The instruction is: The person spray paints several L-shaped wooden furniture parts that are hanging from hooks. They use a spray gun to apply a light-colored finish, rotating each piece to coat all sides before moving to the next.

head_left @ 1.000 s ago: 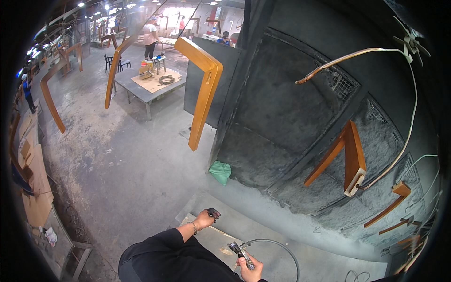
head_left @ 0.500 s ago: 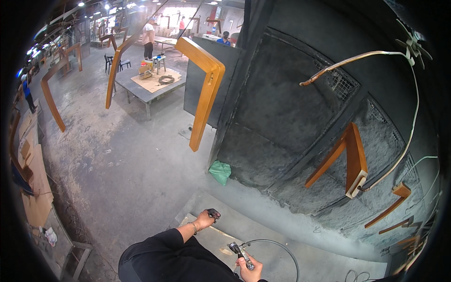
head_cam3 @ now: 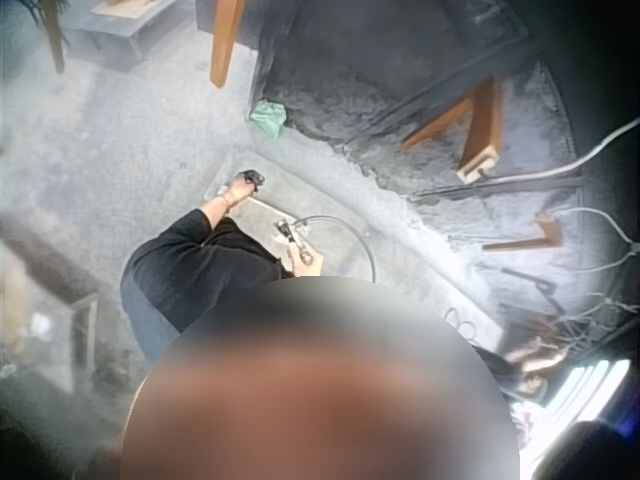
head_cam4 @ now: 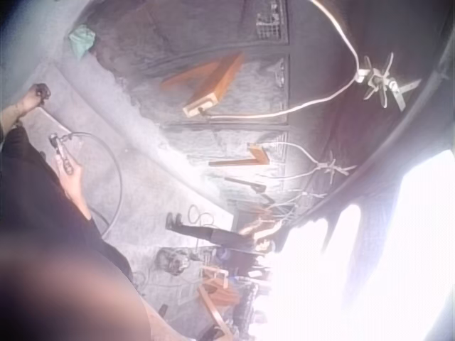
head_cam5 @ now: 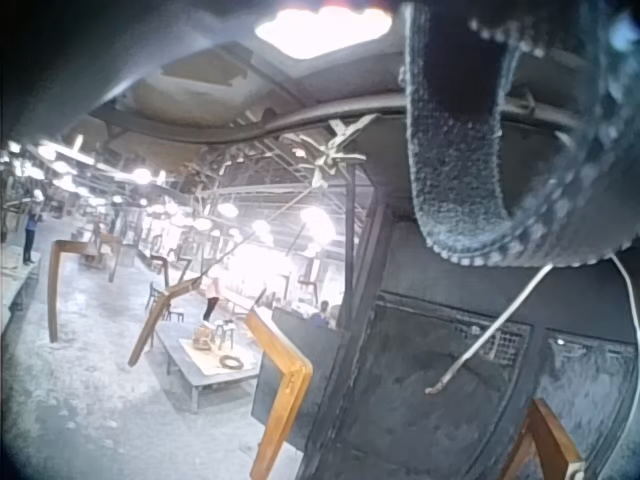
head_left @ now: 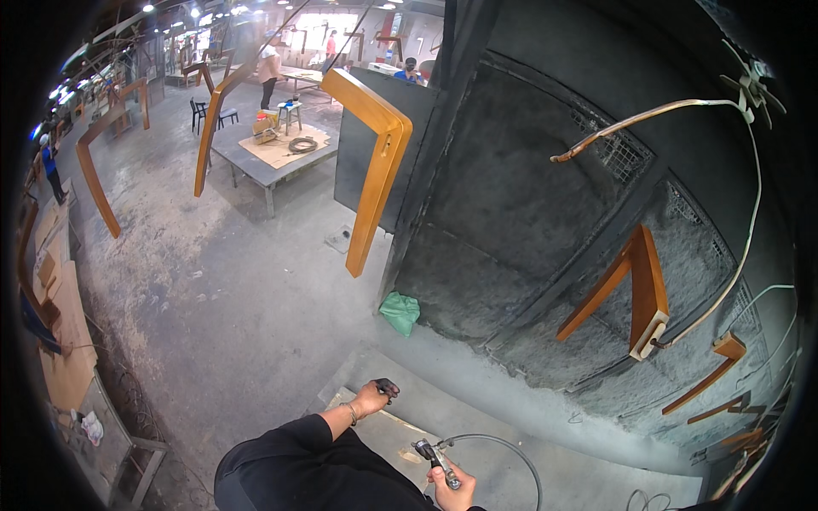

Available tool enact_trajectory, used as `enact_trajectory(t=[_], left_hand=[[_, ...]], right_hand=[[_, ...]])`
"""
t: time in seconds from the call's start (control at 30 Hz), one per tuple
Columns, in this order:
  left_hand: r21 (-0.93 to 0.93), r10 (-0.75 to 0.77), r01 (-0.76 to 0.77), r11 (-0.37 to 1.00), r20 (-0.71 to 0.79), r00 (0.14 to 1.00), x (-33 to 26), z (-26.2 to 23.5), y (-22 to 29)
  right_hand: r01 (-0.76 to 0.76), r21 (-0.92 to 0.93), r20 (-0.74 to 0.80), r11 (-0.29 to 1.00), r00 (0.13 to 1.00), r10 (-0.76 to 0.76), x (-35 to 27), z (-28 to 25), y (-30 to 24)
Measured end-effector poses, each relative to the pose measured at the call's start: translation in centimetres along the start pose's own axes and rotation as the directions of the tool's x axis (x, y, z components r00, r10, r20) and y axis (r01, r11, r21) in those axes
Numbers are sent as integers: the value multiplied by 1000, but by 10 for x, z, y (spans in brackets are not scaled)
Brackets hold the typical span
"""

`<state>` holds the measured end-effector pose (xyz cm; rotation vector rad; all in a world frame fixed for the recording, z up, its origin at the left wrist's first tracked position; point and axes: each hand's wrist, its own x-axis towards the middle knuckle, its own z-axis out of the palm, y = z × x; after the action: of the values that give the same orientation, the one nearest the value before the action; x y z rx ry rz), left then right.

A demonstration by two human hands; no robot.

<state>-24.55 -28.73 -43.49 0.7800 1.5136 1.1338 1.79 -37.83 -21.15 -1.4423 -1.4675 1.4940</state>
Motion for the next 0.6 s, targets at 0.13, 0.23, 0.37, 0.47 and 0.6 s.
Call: enact_trajectory(t=[0.13, 0.23, 0.37, 0.47, 0.6], left_hand=[[-12, 0, 0, 1000, 6, 1000, -2, 0, 4], [60, 19, -19, 998, -1, 1000, -2, -1, 5], [22, -2, 1, 1000, 35, 999, 1, 0, 0], [-19, -10, 10, 1000, 26, 1000, 3, 0, -4], [-1, 15, -15, 1000, 4, 1000, 2, -2, -4]], right_hand=[[-3, 13, 3, 1000, 1000, 3, 0, 0, 0], [3, -2, 6, 1000, 1000, -3, 1, 0, 0], [5, -1, 4, 1000, 1000, -5, 1, 0, 1], [-5, 0, 0, 1000, 1000, 5, 1, 0, 2], [-5, -1, -6, 1000, 1000, 5, 2, 1, 5]])
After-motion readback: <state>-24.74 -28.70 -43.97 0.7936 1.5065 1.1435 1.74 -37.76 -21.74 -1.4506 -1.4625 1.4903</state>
